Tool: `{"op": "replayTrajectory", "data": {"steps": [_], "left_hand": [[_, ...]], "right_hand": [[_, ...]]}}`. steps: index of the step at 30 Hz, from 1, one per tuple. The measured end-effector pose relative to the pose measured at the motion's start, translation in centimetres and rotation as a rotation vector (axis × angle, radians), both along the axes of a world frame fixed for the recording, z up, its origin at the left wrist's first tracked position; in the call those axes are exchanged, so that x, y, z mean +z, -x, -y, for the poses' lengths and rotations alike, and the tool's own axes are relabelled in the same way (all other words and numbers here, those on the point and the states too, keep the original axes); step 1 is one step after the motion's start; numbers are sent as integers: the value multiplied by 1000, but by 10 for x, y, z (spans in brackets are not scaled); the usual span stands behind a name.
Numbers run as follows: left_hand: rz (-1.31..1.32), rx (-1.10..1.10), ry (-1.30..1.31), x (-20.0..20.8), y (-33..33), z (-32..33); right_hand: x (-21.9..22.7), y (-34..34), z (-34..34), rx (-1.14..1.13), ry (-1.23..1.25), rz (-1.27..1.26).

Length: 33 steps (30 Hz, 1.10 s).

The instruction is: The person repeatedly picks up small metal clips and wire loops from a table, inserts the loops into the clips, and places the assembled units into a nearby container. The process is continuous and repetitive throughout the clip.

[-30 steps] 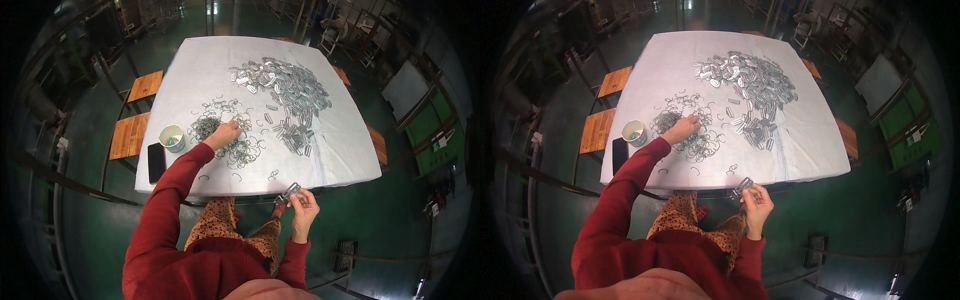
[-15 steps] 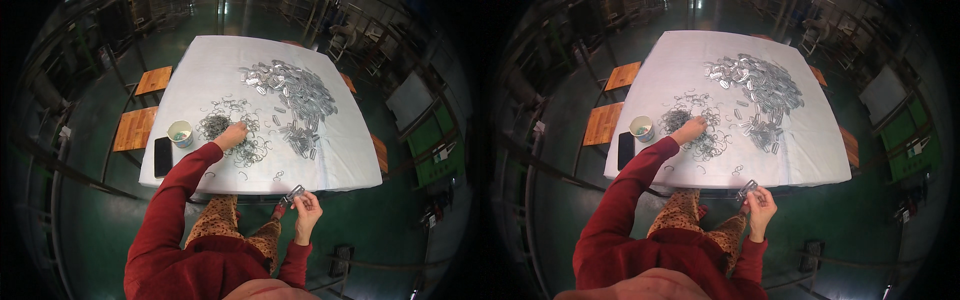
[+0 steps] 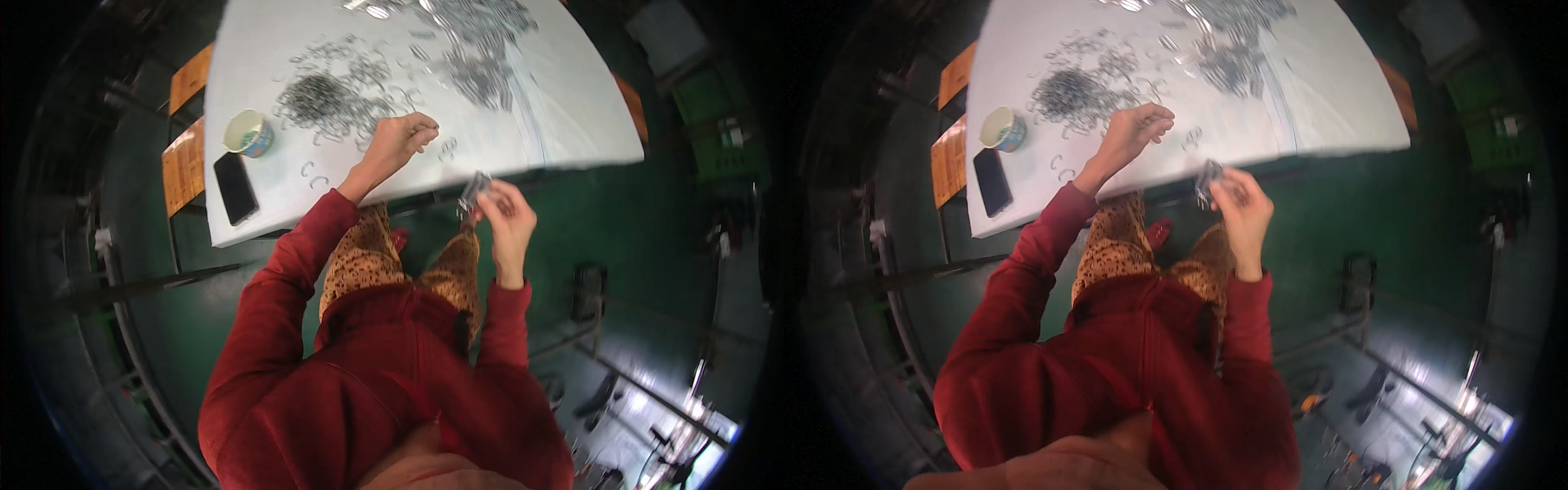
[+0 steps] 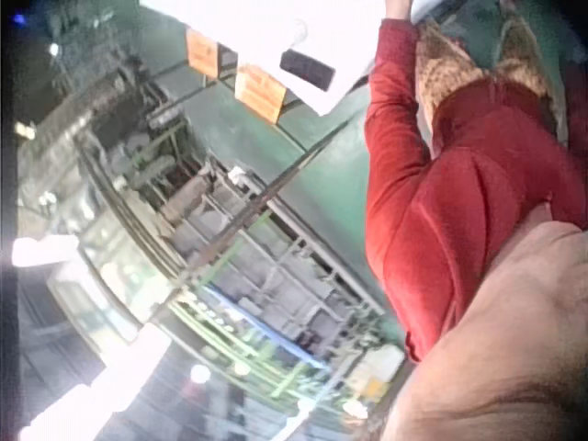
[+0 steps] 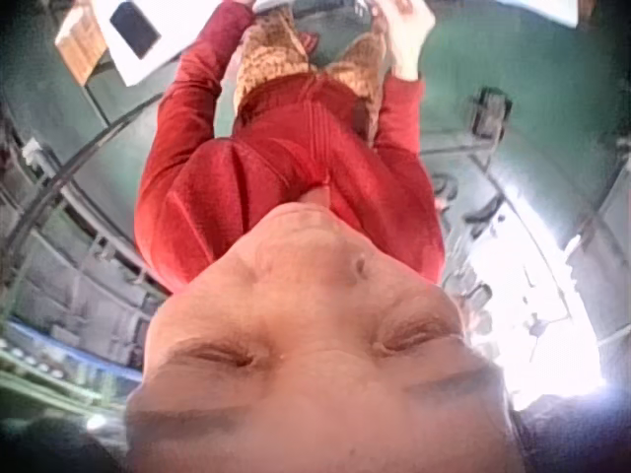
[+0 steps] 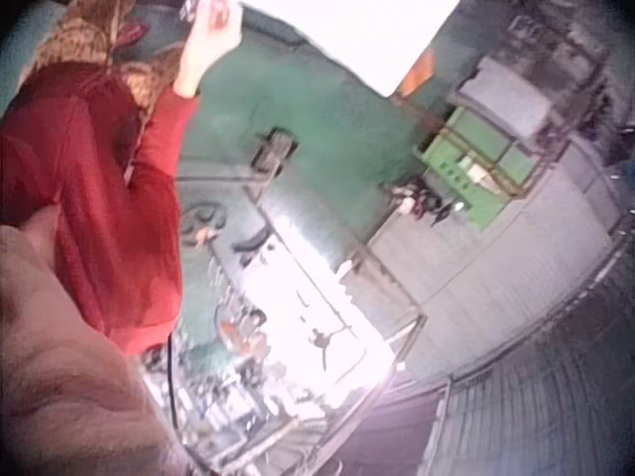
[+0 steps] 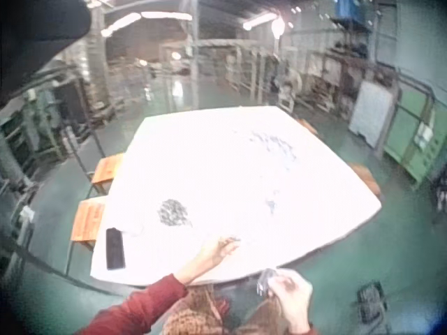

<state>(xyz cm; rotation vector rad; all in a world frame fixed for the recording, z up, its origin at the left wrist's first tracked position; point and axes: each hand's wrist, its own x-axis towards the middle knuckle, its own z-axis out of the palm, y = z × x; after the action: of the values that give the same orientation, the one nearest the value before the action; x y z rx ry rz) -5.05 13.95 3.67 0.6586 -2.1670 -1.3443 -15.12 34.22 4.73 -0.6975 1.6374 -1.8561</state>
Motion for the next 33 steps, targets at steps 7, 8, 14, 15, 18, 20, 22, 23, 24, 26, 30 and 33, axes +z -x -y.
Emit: {"op": "replayTrajectory", "data": {"steps": [7, 8, 14, 15, 18, 20, 22, 23, 24, 26, 30, 33], "left_hand": [[-120, -116, -533, 16, 0, -67], [-138, -136, -546, 17, -1, -71], [-185, -132, -131, -3, 5, -81], [-200, -100, -43, -6, 7, -82], [-231, -54, 113, -9, 11, -88], [-236, -61, 65, -6, 12, -91], [-223, -92, -101, -1, 12, -93], [-242, -125, -122, 4, 12, -93], [-249, -122, -147, 6, 11, -94], [-270, -118, -178, 6, 8, -91], [-274, -85, -213, 10, 5, -94], [-229, -116, -108, 6, -6, -91]], "right_hand": [[-21, -1, -4, -52, -25, 72], [-22, -1, -4, -57, -26, 77], [-23, -5, -4, -84, 26, 85], [-21, -7, -4, -89, 27, 87], [-19, -10, -3, -105, 21, 48], [-16, -11, -4, -102, 1, -6], [-16, -11, -5, -86, -34, -66], [-16, -9, -6, -73, -15, -59], [-13, -7, -9, -49, -32, -27], [-4, 5, -10, 2, -48, 30], [-9, 69, 20, -31, -3, -56], [-27, 123, 85, -47, -98, -239]]}}
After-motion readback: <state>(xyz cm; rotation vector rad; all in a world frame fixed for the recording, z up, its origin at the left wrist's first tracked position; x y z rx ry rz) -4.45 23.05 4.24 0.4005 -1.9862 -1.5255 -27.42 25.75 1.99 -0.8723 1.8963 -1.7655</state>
